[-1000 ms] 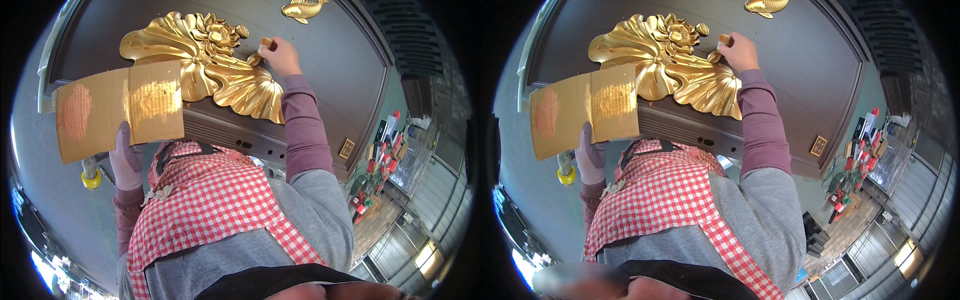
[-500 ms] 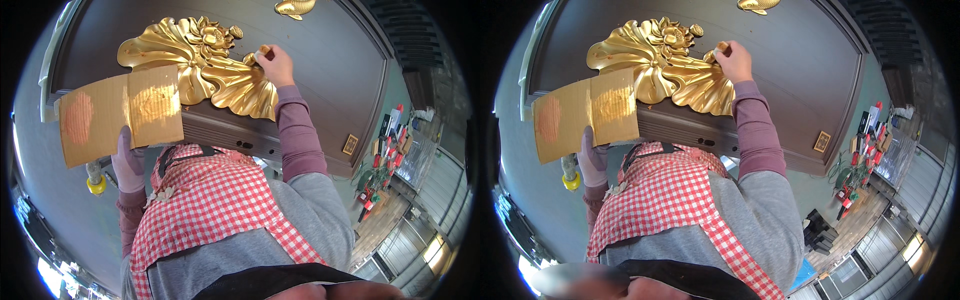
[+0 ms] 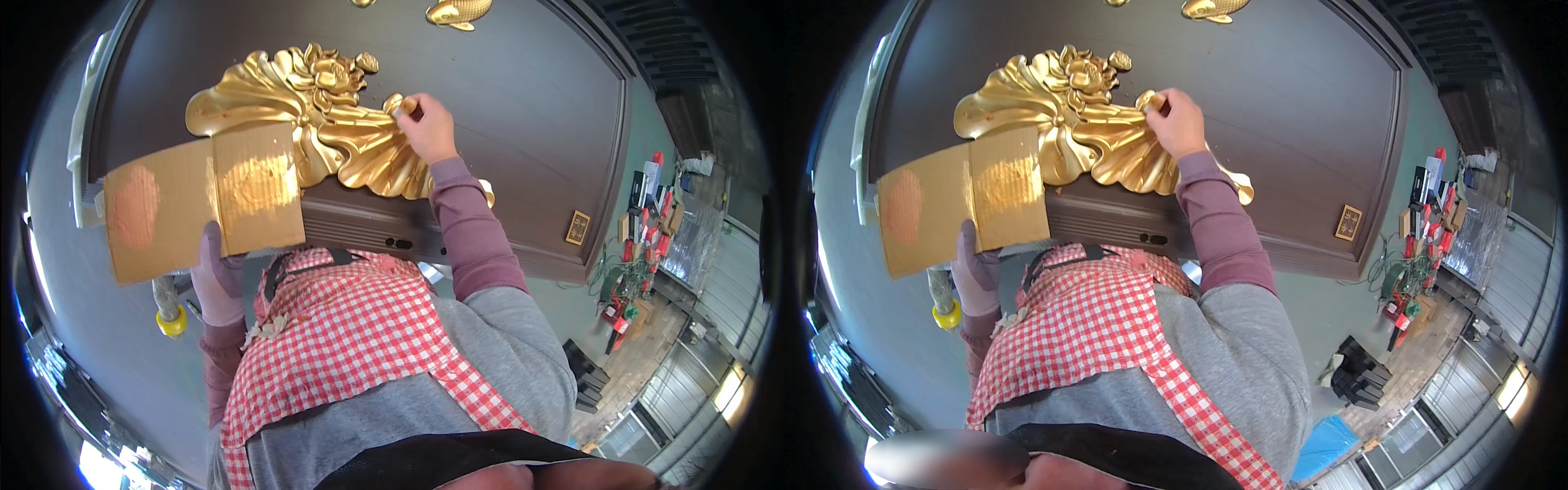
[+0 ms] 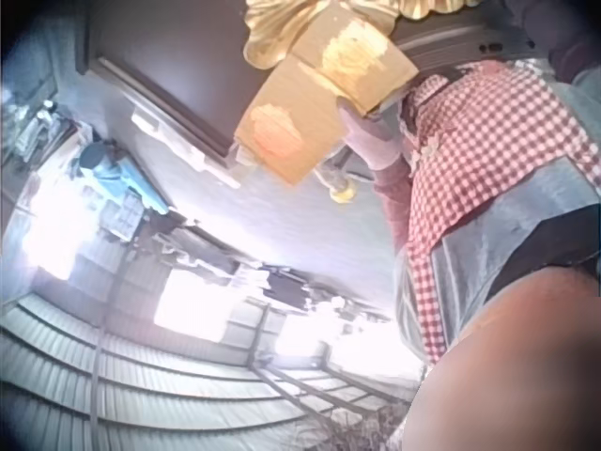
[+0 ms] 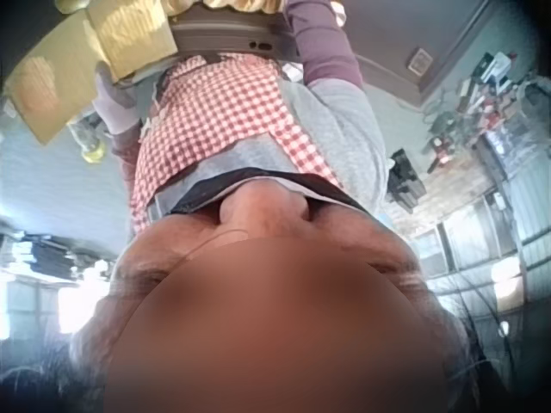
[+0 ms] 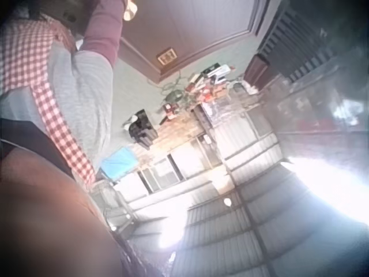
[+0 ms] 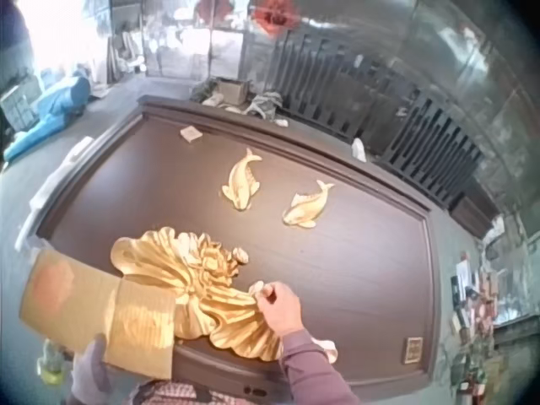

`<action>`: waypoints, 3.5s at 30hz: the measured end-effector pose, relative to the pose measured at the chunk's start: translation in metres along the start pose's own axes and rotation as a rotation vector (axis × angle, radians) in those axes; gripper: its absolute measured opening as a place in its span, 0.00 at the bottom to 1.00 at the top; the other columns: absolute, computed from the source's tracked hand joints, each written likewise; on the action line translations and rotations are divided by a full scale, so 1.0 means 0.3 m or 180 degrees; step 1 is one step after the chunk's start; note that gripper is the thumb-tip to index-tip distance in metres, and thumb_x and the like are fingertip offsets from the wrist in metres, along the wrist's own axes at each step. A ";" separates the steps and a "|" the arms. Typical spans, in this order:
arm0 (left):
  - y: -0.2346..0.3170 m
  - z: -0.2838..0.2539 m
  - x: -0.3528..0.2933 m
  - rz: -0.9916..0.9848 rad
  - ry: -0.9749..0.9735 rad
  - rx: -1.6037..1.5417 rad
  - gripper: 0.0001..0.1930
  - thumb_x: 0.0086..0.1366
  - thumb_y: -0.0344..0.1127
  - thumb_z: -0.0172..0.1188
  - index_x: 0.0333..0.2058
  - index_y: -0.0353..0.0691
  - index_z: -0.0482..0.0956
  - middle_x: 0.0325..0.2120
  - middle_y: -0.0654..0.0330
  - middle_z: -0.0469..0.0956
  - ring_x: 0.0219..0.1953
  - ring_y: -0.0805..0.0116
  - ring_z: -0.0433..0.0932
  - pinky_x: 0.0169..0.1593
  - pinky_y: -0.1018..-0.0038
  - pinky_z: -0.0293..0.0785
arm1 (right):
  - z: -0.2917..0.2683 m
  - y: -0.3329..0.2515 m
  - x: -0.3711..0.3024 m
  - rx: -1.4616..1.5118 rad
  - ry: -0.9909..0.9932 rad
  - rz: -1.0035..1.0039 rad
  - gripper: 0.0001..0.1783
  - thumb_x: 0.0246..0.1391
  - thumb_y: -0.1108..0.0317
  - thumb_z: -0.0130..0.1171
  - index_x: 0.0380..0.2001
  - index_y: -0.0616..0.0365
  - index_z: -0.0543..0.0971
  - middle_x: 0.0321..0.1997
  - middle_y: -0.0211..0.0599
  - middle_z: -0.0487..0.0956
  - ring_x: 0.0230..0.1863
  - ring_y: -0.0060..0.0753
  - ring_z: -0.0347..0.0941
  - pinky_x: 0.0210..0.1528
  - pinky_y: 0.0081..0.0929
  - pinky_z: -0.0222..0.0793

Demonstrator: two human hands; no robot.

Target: The person applies gold leaf to a decorative relief on a large panel. They hold a gold-leaf sheet in one hand and use a small tool to press and smooth the leaf onto the raised floral and fish motifs. The person occasionally repositions the sheet and continues pressing the leaf into the contours of the relief.

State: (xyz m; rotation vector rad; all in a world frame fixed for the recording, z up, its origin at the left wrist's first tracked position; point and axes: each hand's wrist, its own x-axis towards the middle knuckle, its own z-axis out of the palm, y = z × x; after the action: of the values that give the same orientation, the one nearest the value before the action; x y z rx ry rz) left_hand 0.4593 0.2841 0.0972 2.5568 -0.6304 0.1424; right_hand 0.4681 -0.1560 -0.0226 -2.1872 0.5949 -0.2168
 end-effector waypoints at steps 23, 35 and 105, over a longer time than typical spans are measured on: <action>0.066 0.013 0.056 -0.0300 -0.0277 -0.0399 0.26 0.66 0.28 0.71 0.62 0.33 0.77 0.50 0.42 0.84 0.51 0.40 0.86 0.54 0.56 0.82 | -0.208 -0.155 -0.043 0.0467 -0.0286 0.0180 0.15 0.58 0.68 0.70 0.47 0.61 0.83 0.44 0.38 0.86 0.44 0.35 0.84 0.50 0.33 0.80; 0.210 0.028 0.203 0.0514 -0.0177 -0.0306 0.14 0.68 0.21 0.58 0.52 0.32 0.81 0.46 0.43 0.81 0.48 0.37 0.80 0.54 0.51 0.77 | -0.236 -0.548 -0.255 0.1170 -0.0519 -0.1493 0.20 0.52 0.81 0.69 0.49 0.57 0.85 0.52 0.38 0.84 0.55 0.39 0.81 0.60 0.33 0.74; -0.026 0.043 0.105 0.0297 -0.0285 0.0342 0.28 0.67 0.33 0.75 0.63 0.33 0.75 0.48 0.43 0.84 0.49 0.43 0.86 0.53 0.58 0.82 | -0.118 0.026 -0.078 0.1193 0.0397 0.0901 0.17 0.59 0.68 0.73 0.47 0.64 0.81 0.37 0.32 0.86 0.36 0.21 0.82 0.44 0.24 0.81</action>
State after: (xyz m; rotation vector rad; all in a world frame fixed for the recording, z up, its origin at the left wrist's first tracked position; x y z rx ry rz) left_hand 0.4907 0.2708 0.0894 2.6497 -0.7969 0.0962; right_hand 0.4327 -0.1732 -0.0050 -1.7171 0.8519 -0.2893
